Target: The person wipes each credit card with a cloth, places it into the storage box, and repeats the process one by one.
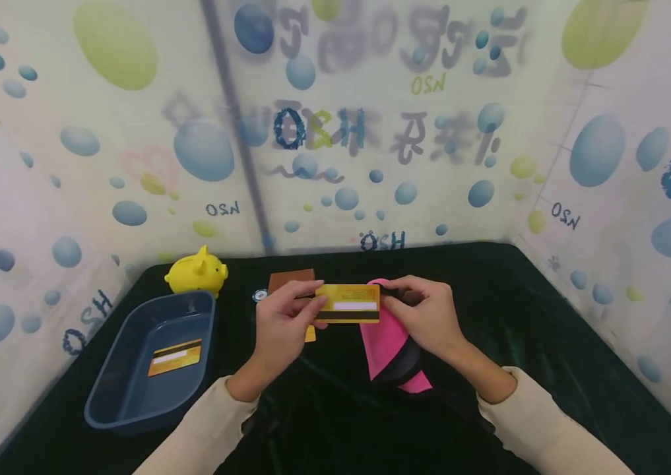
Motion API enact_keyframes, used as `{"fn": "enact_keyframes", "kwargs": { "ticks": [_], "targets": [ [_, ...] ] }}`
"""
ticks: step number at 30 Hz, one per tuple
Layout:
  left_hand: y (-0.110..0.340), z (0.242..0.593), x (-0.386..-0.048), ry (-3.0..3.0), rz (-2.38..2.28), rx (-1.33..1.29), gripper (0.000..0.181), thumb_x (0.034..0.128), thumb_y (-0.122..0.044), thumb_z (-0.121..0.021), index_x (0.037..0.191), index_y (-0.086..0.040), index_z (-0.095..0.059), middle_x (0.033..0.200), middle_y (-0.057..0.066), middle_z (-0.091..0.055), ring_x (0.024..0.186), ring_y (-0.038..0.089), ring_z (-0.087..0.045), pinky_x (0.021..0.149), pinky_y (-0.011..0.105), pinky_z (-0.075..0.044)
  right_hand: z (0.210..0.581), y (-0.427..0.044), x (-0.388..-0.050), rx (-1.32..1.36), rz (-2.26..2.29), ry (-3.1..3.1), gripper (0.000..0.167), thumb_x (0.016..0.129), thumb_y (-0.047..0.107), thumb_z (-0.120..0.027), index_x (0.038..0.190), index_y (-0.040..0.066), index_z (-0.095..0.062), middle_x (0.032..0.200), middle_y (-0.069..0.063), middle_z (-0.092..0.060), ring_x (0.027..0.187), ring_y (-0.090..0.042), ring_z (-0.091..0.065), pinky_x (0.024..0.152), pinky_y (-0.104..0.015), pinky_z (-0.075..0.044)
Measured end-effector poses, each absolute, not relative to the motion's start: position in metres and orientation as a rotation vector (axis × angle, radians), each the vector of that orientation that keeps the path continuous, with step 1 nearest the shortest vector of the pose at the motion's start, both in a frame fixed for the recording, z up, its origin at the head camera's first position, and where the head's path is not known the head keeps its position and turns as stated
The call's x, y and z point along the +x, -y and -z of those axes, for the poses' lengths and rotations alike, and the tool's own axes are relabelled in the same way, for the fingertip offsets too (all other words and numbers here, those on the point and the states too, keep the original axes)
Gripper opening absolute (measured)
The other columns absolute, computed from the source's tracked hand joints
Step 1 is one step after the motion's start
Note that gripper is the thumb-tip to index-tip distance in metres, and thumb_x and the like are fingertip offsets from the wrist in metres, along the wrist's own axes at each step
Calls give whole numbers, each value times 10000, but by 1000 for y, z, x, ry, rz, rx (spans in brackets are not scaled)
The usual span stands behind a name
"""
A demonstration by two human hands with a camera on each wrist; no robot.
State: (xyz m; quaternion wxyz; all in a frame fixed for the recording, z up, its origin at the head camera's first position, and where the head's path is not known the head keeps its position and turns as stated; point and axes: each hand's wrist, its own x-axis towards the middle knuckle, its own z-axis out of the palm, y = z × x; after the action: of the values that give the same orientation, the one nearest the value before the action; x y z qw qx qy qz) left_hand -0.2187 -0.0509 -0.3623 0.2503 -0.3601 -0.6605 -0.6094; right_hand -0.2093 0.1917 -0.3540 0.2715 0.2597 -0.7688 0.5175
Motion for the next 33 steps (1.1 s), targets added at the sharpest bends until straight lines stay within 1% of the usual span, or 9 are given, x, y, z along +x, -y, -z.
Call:
{"fn": "enact_keyframes", "kwargs": {
  "ticks": [3, 6, 11, 17, 20, 26, 30, 33],
  "targets": [
    [51, 362, -219, 1828, 1713, -947, 286, 910, -56, -698, 1189, 5, -672, 1055, 130, -655, 890, 213, -740, 609, 319, -606, 355, -194, -210, 707, -1405, 2065, 229, 820, -118, -728, 1038, -45, -733, 977, -150, -741, 722, -98, -711, 512, -199, -520],
    [51, 362, -219, 1859, 1782, -911, 356, 898, -53, -711, 1243, 0, -641, 1100, 129, -631, 948, 216, -729, 653, 327, -609, 354, -195, -210, 699, -1416, 2067, 224, 827, -108, -729, 1042, -48, -732, 994, -178, -737, 732, -99, -714, 513, -203, -522],
    [50, 359, -219, 1878, 1862, -877, 433, 892, -36, -719, 1302, 9, -588, 1162, 146, -589, 994, 234, -715, 718, 341, -609, 354, -197, -212, 665, -1414, 2077, 240, 812, -101, -750, 1035, -10, -747, 954, -140, -744, 706, -110, -705, 488, -204, -498],
    [51, 358, -219, 1906, 1912, -861, 541, 877, -13, -724, 1378, 8, -520, 1221, 154, -548, 1110, 245, -673, 801, 340, -592, 347, -196, -208, 621, -1368, 2094, 252, 785, -146, -749, 1011, -34, -743, 910, -135, -738, 657, -92, -665, 479, -187, -470],
    [52, 359, -219, 1917, 1923, -851, 592, 866, -1, -733, 1408, -1, -495, 1242, 158, -533, 1128, 257, -663, 814, 332, -589, 346, -195, -208, 608, -1361, 2095, 246, 782, -155, -744, 1001, -43, -739, 901, -128, -737, 668, -82, -663, 505, -181, -489],
    [52, 359, -220, 1916, 1959, -845, 654, 852, 20, -744, 1441, -9, -461, 1264, 148, -508, 1151, 257, -650, 838, 337, -582, 351, -202, -214, 632, -1352, 2085, 257, 785, -137, -755, 1016, -26, -740, 914, -128, -737, 712, -59, -688, 535, -175, -519],
    [51, 359, -220, 1913, 1988, -867, 656, 850, 47, -737, 1440, -3, -456, 1269, 147, -505, 1153, 269, -648, 853, 345, -576, 351, -203, -214, 628, -1354, 2080, 261, 794, -98, -770, 1032, 7, -748, 938, -113, -739, 731, -65, -691, 548, -182, -528],
    [51, 359, -220, 1922, 2011, -883, 622, 850, 60, -732, 1413, 2, -475, 1284, 139, -511, 1139, 268, -657, 859, 352, -575, 350, -203, -212, 624, -1357, 2074, 253, 801, -84, -772, 1033, 14, -750, 949, -104, -739, 704, -83, -677, 520, -184, -505]
  ]
}}
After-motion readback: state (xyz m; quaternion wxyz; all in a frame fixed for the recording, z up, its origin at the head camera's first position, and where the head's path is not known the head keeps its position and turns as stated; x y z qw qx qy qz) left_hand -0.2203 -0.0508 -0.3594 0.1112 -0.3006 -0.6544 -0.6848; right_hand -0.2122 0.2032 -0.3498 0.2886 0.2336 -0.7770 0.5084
